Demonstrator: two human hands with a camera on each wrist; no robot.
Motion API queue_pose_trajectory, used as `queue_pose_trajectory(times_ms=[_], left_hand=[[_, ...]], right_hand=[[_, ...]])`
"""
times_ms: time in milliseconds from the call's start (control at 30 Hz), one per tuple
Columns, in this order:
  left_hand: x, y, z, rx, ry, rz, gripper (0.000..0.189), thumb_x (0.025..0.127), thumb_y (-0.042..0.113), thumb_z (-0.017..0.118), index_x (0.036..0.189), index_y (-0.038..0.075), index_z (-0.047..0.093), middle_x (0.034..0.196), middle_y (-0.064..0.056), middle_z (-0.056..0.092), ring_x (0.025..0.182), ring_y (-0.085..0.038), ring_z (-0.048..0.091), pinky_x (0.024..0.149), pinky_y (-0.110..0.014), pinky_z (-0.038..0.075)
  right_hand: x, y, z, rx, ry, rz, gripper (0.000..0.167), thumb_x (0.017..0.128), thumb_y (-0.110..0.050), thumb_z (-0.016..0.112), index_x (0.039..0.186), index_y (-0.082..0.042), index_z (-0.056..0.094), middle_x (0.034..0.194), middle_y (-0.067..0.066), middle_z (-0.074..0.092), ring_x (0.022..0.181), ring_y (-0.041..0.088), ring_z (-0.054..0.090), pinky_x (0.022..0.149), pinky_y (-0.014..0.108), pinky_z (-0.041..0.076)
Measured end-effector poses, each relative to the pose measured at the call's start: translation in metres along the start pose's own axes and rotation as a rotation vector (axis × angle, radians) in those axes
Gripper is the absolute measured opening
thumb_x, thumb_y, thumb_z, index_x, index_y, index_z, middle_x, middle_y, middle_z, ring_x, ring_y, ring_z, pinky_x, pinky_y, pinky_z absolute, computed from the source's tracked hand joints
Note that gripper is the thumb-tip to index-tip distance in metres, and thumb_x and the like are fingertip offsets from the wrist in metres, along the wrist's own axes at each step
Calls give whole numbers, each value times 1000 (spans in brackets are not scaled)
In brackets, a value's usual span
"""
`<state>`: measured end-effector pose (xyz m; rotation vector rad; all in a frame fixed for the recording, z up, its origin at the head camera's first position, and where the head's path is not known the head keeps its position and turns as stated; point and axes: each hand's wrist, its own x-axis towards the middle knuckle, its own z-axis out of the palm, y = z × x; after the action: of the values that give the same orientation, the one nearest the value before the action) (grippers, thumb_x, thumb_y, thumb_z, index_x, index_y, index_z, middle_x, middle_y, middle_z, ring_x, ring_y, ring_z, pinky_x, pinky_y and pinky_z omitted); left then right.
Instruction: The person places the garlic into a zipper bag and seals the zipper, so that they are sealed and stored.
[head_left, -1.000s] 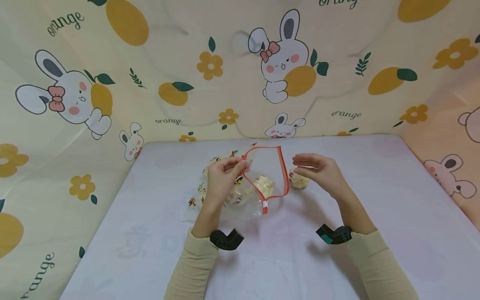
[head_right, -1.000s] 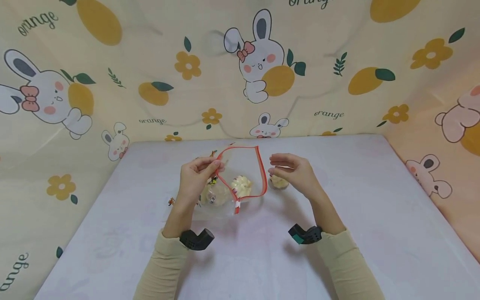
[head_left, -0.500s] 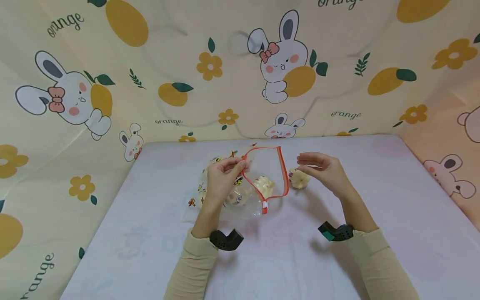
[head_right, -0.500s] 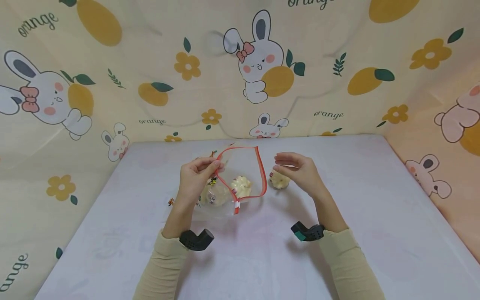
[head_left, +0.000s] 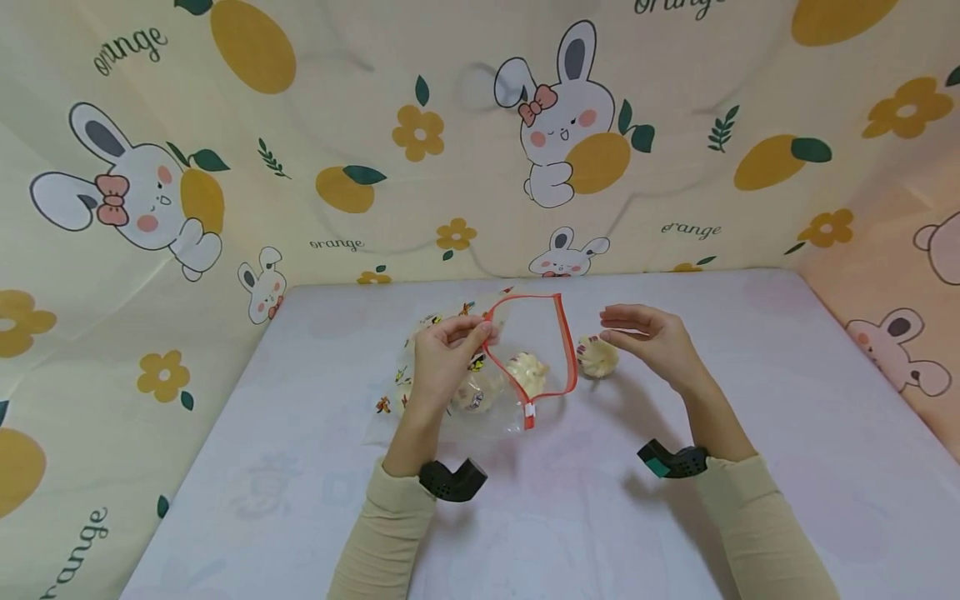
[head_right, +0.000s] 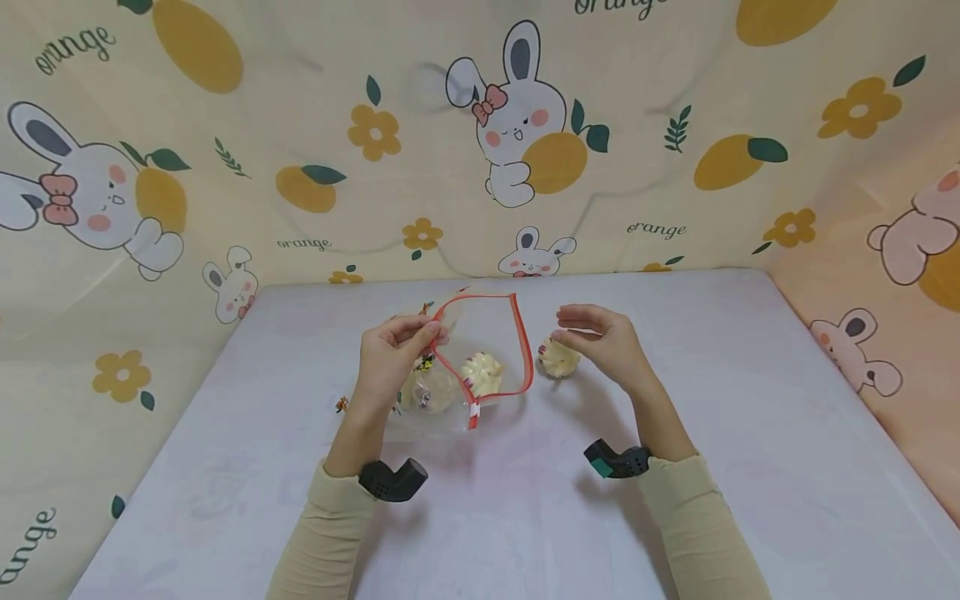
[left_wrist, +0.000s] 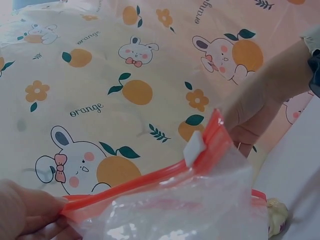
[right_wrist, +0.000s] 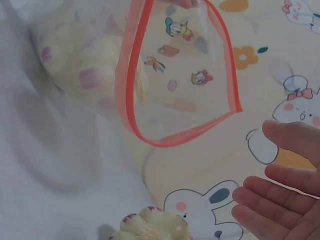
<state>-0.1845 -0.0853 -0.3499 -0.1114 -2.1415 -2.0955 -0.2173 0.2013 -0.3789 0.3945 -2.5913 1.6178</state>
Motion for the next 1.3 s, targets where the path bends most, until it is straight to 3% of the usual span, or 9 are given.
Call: queue_pose_trajectory(times_ms=[633,1000,1067,1200,1300], left_hand=[[0,0,1,-11,15,-16,18,88,3,67,101,-9,68,97,-27,73,71,1,69,74,-17,60],[1,-1,1,-7,11,-27,18,89,4,67,102,-7,69,98,-26,73,73,-1,69,75,-19,60],[1,-1,1,-11,12,-32,18,88,4,67,102,-7,69,97,-25,73,73,-1,69,75,-19,60],[0,0,1,-19,9,-40,18,88,4,67,102,-7,69,97,-25,73,73,-1,69,75,-20,61],[1,0,1,-16,9,-40,19,88,5,68,102,-7,69,97,-25,73,73,-2,69,76,-20,61]], right_hand=[[5,15,-2,-34,13,31,47,89,-21,69,128,3,57,128,29,60,96,-17,56,81,-2,47],[8,24,-1,-39,-9,89,52,90,-25,69,132,2,54,132,26,58,99,-15,53,83,-2,46],[8,25,-1,-48,-17,98,53,90,-27,69,132,1,54,133,26,58,103,-8,57,83,-2,47],[8,25,0,-62,-26,120,55,90,-29,68,133,0,53,135,24,57,119,23,59,86,1,49],[8,27,0,-71,-38,136,56,90,-30,68,135,0,51,138,24,55,127,36,53,97,17,53]])
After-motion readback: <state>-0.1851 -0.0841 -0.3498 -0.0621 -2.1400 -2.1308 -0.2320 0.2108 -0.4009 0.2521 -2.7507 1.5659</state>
